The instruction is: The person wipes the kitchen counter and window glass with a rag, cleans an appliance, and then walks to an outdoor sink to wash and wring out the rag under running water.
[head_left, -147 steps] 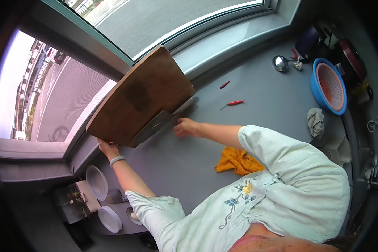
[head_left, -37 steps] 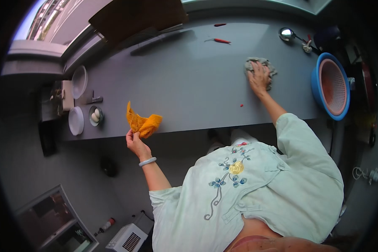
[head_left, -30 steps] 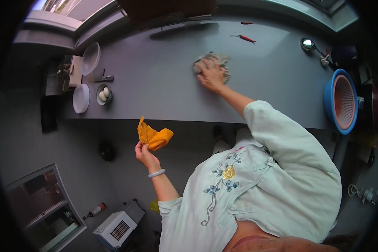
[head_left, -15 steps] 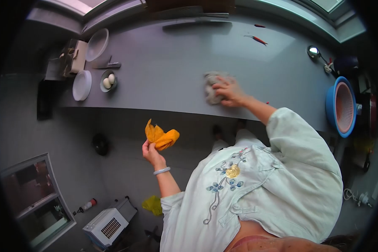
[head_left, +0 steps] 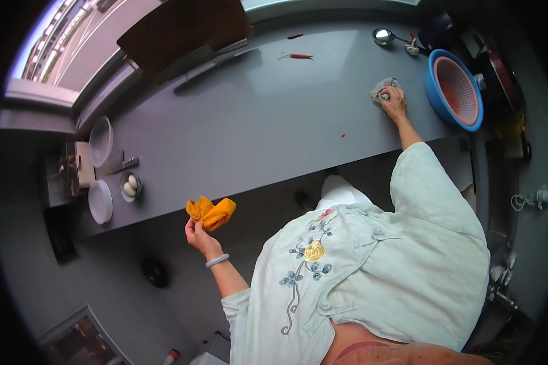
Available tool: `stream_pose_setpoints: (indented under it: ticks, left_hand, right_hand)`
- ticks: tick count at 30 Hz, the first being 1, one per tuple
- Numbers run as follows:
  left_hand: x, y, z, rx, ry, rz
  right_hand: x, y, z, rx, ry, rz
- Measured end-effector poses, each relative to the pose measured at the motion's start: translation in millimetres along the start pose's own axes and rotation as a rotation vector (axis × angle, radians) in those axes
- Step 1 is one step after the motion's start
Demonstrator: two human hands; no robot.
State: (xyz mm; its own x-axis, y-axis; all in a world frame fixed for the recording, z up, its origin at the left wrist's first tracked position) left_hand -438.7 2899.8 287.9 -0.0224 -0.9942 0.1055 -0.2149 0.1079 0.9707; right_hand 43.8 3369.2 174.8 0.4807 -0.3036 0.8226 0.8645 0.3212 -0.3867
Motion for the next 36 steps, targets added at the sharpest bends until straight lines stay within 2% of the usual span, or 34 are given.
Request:
stream_pose_setpoints:
  ticks: [4,6,8,10,11,13,14,16,17,19,20,22,26,29,32,34,35,36]
  left_hand:
    - [-23,20,-3,-0.103,-0.017,0.090]
    - [-45,28,4,-0.159,-0.054,0.071]
    - [-66,31,11,-0.214,-0.117,0.084]
    - [-81,23,23,-0.292,-0.161,0.004]
    - [-87,20,28,-0.400,-0.196,0.016]
    - [-143,28,35,-0.592,-0.195,0.124]
    - [-157,27,31,-0.608,-0.201,0.096]
    - [-189,18,30,-0.837,-0.266,0.397]
    - [-201,10,31,-0.844,-0.269,0.375]
    - [-223,-12,38,-0.887,-0.469,0.537]
    - [-227,-22,39,-0.894,-0.470,0.525]
    - [-242,-34,25,-0.876,-0.578,0.728]
    - [-254,-29,2,-0.829,-0.516,0.852]
    - [-250,-10,-10,-0.826,-0.447,1.030]
    - [-268,-13,-2,-0.923,-0.353,0.951]
    - [-277,-14,6,-1.004,-0.373,0.916]
    - [-278,-16,10,-1.001,-0.363,0.913]
    - [-283,-14,9,-0.993,-0.381,0.958]
  right_hand:
    - [20,-21,-39,0.135,-0.062,0.226]
    - [58,-69,-71,0.174,-0.174,0.017]
    - [78,-67,-92,0.157,-0.196,-0.007]
    - [96,-62,-113,0.146,-0.118,-0.060]
    - [103,-61,-123,0.140,-0.086,-0.107]
    - [82,-47,-78,0.121,-0.094,-0.109]
    - [82,-39,-74,0.091,-0.098,-0.126]
    - [70,-30,-55,0.091,-0.067,-0.158]
    - [66,-25,-48,0.101,-0.014,-0.168]
    - [56,-23,-30,0.114,0.046,-0.178]
    - [53,-22,-25,0.107,0.087,-0.195]
    - [55,-24,-8,0.098,0.157,-0.224]
    - [38,-15,21,0.082,0.205,-0.227]
    - [46,-25,35,0.000,0.135,-0.228]
    - [49,-29,66,-0.056,0.147,-0.106]
    - [57,-34,81,-0.611,-0.071,0.863]
    - [47,-29,79,-0.809,-0.153,1.302]
    - [44,-28,79,-0.794,-0.154,1.306]
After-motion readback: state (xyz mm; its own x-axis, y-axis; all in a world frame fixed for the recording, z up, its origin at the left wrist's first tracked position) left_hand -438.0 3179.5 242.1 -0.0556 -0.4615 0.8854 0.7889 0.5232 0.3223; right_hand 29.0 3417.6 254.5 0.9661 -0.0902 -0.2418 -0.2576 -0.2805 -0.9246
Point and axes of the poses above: each hand's wrist, its own z-axis towards the middle knuckle, its own x-axis out of the back of the hand, y = z × x, the point moved 1 cm from there along z, towards the middle knuckle, and after that the axes turned 12 degrees about y, right-handed, at the moved point
